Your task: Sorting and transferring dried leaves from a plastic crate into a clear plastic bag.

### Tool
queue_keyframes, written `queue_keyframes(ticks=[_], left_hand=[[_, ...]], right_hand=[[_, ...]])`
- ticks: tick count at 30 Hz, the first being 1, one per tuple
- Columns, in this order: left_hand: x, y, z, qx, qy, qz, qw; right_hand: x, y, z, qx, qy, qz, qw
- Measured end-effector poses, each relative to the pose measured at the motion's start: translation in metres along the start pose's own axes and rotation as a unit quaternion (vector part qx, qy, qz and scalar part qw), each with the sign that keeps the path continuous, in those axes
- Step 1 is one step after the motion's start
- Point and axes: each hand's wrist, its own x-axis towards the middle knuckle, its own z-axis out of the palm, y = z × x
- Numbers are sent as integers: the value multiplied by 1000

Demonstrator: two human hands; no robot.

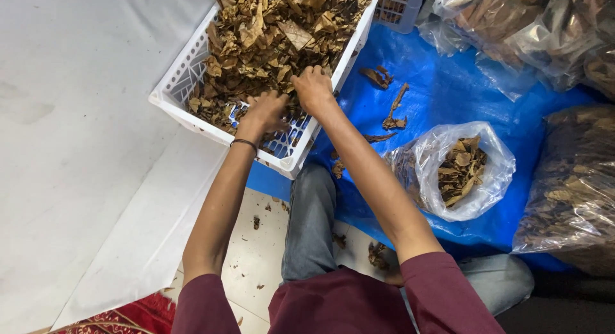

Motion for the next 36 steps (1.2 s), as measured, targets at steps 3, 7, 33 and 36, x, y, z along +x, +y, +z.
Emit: queue_keyframes(ticks=[3,7,33,36], left_hand=[[15,-5,31,-70,-11,40,997],[-1,2,18,-27,-49,24,998],[-1,10,-22,18,149,-17,989],[15,6,-18,51,168,22,984]], right_hand=[[10,10,9,19,6,-46,999],[-21,1,-25,94,-10,-71,993],[0,0,0,-67,47,1,997],[14,3,16,-78,100,4,992]])
